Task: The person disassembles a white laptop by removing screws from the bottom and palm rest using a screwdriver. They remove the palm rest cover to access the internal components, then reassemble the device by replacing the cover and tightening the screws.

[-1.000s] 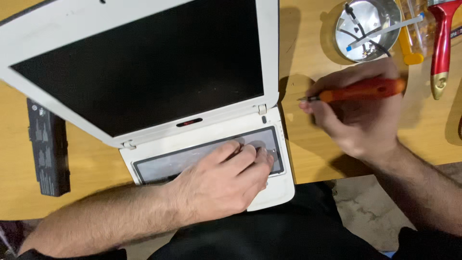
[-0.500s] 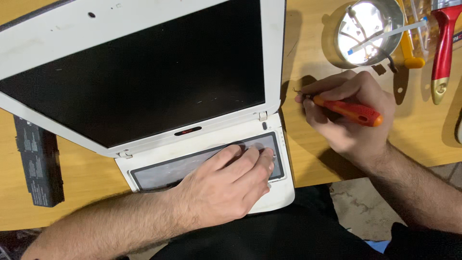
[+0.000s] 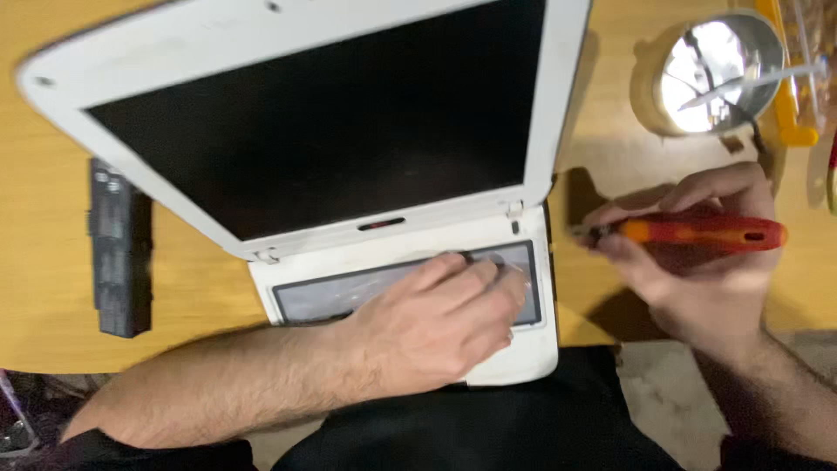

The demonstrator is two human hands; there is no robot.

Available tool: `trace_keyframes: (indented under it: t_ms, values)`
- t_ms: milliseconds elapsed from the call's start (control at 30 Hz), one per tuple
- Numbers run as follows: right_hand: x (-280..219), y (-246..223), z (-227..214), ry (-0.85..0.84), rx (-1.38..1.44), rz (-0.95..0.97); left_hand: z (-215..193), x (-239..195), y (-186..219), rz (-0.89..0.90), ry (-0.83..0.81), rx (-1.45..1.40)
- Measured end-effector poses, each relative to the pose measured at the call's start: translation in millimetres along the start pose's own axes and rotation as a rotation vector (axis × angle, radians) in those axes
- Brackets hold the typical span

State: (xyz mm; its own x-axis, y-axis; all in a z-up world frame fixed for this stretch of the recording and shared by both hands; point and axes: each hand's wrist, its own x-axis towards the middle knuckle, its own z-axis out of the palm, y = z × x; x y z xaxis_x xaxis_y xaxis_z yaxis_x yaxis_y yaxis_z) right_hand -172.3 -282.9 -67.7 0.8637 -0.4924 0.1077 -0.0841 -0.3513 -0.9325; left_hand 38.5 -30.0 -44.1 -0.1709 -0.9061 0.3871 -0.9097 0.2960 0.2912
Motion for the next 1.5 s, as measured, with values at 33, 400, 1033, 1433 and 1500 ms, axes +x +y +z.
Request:
trace_keyframes:
  t_ms: [33, 400, 1033, 1433, 1500]
  values:
    - [-3, -13, 5, -0.001, 0.003, 0.043, 2, 0, 0, -0.017, -0.045, -0.037]
    - [-38, -23, 38, 0.023, 0.034, 0.078, 4, 1, 1, -0.027, -0.078, -0.043]
    - [-34, -22, 44, 0.035, 0.116, 0.032, 9, 0, 0, 0.001, -0.061, 0.059]
    - [-39, -16, 42, -0.007, 0.091, -0.105, 11, 0, 3, -0.007, -0.115, 0.073]
    - [-41, -14, 41, -0.011, 0.087, -0.176, 10, 1, 3, -0.014, -0.117, 0.061]
